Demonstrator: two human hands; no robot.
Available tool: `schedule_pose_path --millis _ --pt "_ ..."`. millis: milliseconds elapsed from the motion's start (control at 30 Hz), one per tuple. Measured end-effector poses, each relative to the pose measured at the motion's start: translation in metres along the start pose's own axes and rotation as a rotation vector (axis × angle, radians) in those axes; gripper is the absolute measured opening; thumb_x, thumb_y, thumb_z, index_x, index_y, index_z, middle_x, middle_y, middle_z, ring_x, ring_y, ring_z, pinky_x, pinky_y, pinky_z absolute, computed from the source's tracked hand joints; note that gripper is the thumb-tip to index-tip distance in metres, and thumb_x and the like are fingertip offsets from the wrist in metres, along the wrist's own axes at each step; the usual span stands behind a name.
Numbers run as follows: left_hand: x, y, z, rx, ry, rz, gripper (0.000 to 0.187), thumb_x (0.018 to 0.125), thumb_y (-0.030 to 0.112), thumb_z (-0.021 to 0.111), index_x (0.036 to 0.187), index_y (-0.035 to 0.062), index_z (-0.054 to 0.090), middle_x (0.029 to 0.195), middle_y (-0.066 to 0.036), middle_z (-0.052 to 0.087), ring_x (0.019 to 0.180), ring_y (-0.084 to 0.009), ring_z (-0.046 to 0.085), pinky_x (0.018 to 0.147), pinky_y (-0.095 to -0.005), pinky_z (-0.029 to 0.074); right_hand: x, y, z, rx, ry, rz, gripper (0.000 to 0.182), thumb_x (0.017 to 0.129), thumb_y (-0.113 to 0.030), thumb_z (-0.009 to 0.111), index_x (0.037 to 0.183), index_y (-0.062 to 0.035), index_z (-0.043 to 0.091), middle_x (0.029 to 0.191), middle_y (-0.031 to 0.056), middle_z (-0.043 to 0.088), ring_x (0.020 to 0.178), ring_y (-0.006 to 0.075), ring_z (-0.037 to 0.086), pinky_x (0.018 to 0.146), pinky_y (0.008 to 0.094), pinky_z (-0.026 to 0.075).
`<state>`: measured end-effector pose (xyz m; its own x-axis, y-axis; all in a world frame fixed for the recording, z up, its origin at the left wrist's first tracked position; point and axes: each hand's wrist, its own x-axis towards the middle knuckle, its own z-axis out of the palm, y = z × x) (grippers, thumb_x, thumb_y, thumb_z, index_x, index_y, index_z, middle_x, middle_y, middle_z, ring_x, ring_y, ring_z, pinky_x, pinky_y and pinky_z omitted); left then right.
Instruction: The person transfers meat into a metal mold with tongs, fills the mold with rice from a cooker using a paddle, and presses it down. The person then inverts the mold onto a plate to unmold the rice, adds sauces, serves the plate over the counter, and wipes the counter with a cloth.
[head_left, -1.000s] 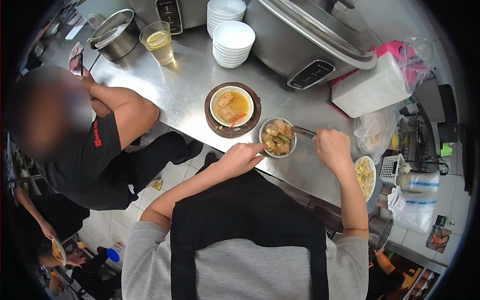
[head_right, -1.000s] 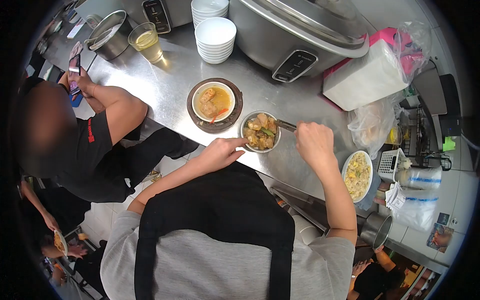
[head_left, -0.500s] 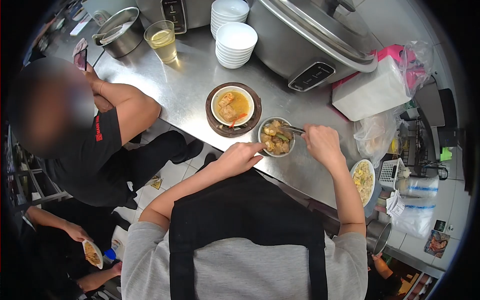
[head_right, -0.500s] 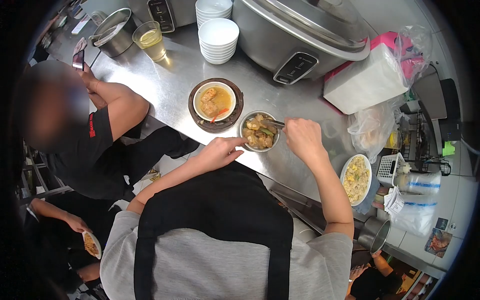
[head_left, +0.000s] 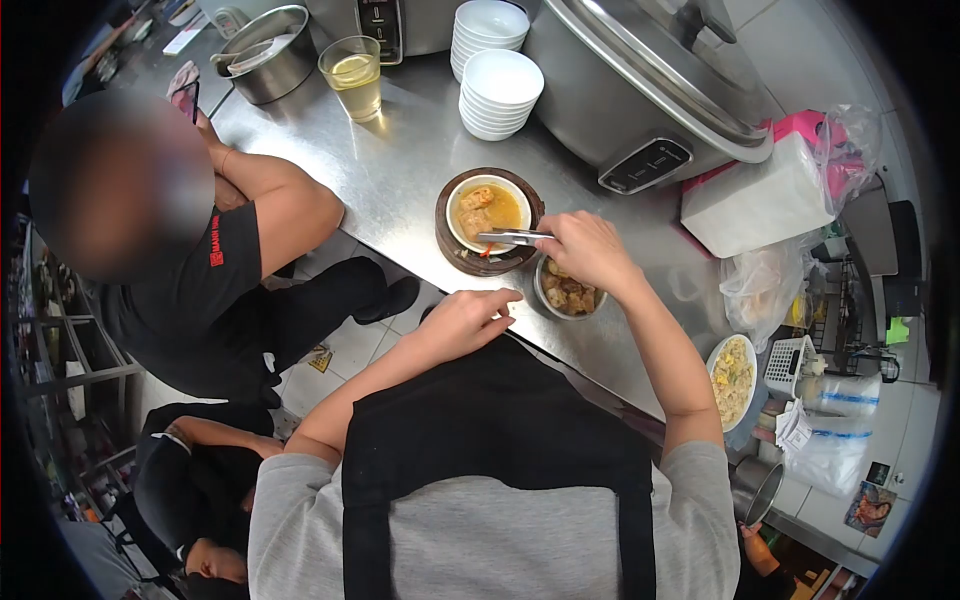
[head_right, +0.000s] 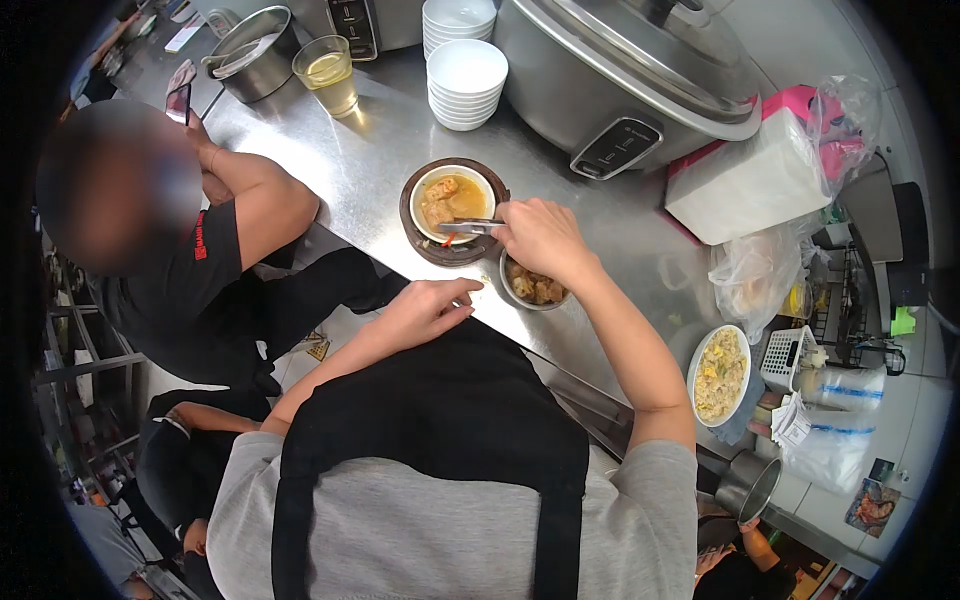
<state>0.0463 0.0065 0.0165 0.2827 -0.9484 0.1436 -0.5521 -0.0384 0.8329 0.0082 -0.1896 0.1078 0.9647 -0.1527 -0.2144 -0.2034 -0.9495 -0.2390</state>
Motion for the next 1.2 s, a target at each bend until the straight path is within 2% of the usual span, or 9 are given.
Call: schedule_pose_path --millis 200,367,433,600,700,833,933,1000,1200 --pt "-0.009 0.002 -0.01 -0.072 0.082 -0.126 0.032 0.079 0.007 0.06 0.11 0.0007 0.055 0.078 -0.014 0.065 0.063 -0.0211 0.065 0.06 -0.0311 0.051 -0.018 0.014 -0.014 -0.067 0.112 -0.045 0.015 0.08 -0.019 0.058 0.081 -0.0049 0.063 0.069 0.0172 0.061 0.07 0.0353 0.06 0.062 0.0451 0.045" --pt "-0.004 0.004 -0.011 -0.07 0.077 -0.139 0.03 0.079 0.007 0.06 0.108 0.0005 0.056 0.079 -0.014 0.065 0.063 -0.0208 0.065 0.06 -0.0311 0.051 -0.056 0.048 -0.025 -0.013 0.165 -0.018 0.015 0.08 -0.02 0.058 0.084 -0.005 0.062 0.069 0.0144 0.061 0.069 0.0344 0.059 0.062 0.0434 0.045" --pt "-0.003 0.004 -0.01 -0.056 0.091 -0.124 0.03 0.08 0.007 0.06 0.108 0.0005 0.056 0.079 -0.013 0.065 0.063 -0.0206 0.065 0.06 -0.0309 0.051 -0.081 0.057 -0.035 -0.032 0.13 0.092 0.016 0.081 -0.019 0.058 0.085 -0.005 0.061 0.073 0.0135 0.062 0.07 0.0333 0.059 0.061 0.0426 0.045" --pt "0.001 0.009 -0.002 -0.043 0.059 -0.122 0.029 0.08 0.008 0.06 0.108 0.0008 0.057 0.078 -0.012 0.065 0.059 -0.0203 0.063 0.058 -0.0303 0.05 -0.123 0.073 -0.03 -0.14 0.152 0.072 0.01 0.079 -0.015 0.058 0.081 -0.0056 0.059 0.075 0.0112 0.06 0.07 0.0302 0.059 0.061 0.0416 0.044" --pt "0.005 0.01 0.005 -0.054 0.08 -0.098 0.025 0.08 0.01 0.06 0.104 0.0019 0.058 0.074 -0.013 0.065 0.061 -0.0259 0.063 0.058 -0.0346 0.05 -0.125 0.082 -0.015 -0.273 0.16 -0.008 0.007 0.077 -0.012 0.058 0.075 -0.0063 0.056 0.072 0.0087 0.057 0.069 0.0266 0.059 0.061 0.0393 0.043" --pt "0.007 0.014 0.008 -0.055 0.077 -0.109 0.025 0.08 0.01 0.06 0.104 0.0019 0.058 0.074 -0.012 0.065 0.061 -0.0259 0.063 0.058 -0.0346 0.049 -0.115 0.084 -0.004 -0.421 0.164 -0.135 0.007 0.074 -0.01 0.059 0.072 -0.007 0.053 0.069 0.0056 0.054 0.071 0.0221 0.059 0.063 0.0351 0.042" --pt "0.007 0.015 0.008 -0.059 0.068 -0.121 0.029 0.079 0.006 0.06 0.108 0.0006 0.057 0.076 -0.013 0.065 0.058 -0.0196 0.063 0.058 -0.0302 0.05 -0.11 0.089 -0.001 -0.421 0.123 -0.133 0.009 0.074 -0.012 0.06 0.074 -0.0071 0.053 0.071 0.0056 0.055 0.073 0.0221 0.059 0.064 0.0346 0.042" --pt "0.005 0.016 0.01 -0.065 0.102 -0.131 0.026 0.08 0.01 0.06 0.104 0.001 0.057 0.074 -0.013 0.065 0.06 -0.0258 0.063 0.058 -0.0343 0.049 -0.109 0.087 -0.005 -0.389 0.145 -0.143 0.01 0.074 -0.013 0.061 0.074 -0.0069 0.053 0.071 0.006 0.055 0.072 0.0226 0.059 0.064 0.035 0.042" --pt "0.001 0.016 0.005 -0.043 0.11 -0.184 0.026 0.08 0.009 0.06 0.104 0.0009 0.057 0.074 -0.013 0.065 0.061 -0.0266 0.063 0.059 -0.0351 0.049 -0.108 0.078 -0.024 -0.327 0.177 -0.108 0.013 0.075 -0.014 0.062 0.075 -0.006 0.052 0.073 0.0078 0.056 0.071 0.0252 0.058 0.062 0.0376 0.044"
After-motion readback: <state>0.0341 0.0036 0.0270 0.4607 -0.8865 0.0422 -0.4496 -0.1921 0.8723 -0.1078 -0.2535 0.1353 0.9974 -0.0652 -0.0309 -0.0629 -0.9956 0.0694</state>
